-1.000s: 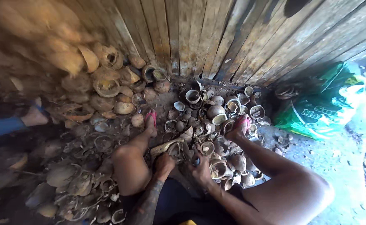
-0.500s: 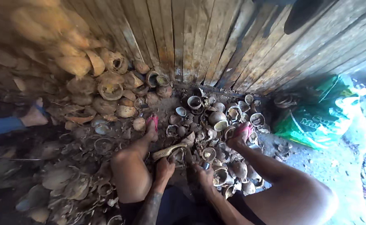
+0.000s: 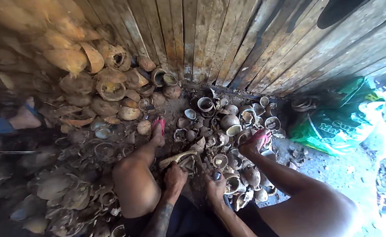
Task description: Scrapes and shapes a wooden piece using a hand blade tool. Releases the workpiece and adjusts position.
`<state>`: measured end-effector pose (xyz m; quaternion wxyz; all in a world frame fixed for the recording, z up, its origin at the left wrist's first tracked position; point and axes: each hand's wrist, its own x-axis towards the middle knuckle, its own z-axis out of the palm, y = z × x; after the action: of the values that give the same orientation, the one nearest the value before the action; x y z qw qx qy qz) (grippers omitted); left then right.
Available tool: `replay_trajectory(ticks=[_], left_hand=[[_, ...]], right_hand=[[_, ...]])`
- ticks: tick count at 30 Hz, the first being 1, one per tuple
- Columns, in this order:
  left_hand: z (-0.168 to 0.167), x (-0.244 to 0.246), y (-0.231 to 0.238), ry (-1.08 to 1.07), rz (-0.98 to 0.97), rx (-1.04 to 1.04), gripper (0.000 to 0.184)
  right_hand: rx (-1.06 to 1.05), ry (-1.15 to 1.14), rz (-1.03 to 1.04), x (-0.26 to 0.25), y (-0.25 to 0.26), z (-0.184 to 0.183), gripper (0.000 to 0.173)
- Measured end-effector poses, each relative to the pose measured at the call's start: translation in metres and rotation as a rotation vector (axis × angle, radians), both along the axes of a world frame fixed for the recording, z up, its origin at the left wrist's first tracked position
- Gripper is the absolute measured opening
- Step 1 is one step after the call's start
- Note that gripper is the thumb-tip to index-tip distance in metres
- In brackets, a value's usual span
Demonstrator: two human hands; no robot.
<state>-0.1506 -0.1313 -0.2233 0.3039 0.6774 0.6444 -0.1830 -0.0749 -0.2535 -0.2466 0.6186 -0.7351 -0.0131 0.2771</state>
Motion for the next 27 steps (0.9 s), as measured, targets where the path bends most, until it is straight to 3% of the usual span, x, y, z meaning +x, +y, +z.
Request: replay_trajectory(ticks=[6, 9, 13, 17, 20, 24, 27], left_hand=[[-0.010, -0.003, -0.005, -0.034, -0.013, 0.027, 0.041], [-0.013, -0.008, -0.006, -0.045, -0.032, 0.051, 0.041], [-0.003, -0.010, 0.006, -0.017, -0.093, -0.008, 0.043], [-0.002, -0.007, 0.006, -0.001, -0.075, -0.012, 0.045], [-0.001, -0.009, 0.004, -0.015, -0.081, 0.000, 0.046], [0.000, -0.011, -0.002, -0.024, -0.075, 0.010, 0.047], [-0.003, -0.010, -0.001, -0.020, -0.068, 0.010, 0.047]], right_hand=[[-0.006, -0.137, 0.113, 0.024, -0.020, -0.034, 0.029], [0.018, -0.157, 0.109, 0.014, -0.017, -0.027, 0.027], [-0.033, 0.038, 0.052, 0.005, -0.007, -0.005, 0.025], [-0.066, 0.080, 0.052, 0.010, -0.007, -0.013, 0.026], [-0.061, -0.034, 0.138, 0.020, -0.013, -0.021, 0.029], [-0.210, -0.253, 0.355, 0.020, -0.006, 0.004, 0.027], [-0.205, -0.258, 0.341, 0.021, -0.005, 0.001, 0.027]])
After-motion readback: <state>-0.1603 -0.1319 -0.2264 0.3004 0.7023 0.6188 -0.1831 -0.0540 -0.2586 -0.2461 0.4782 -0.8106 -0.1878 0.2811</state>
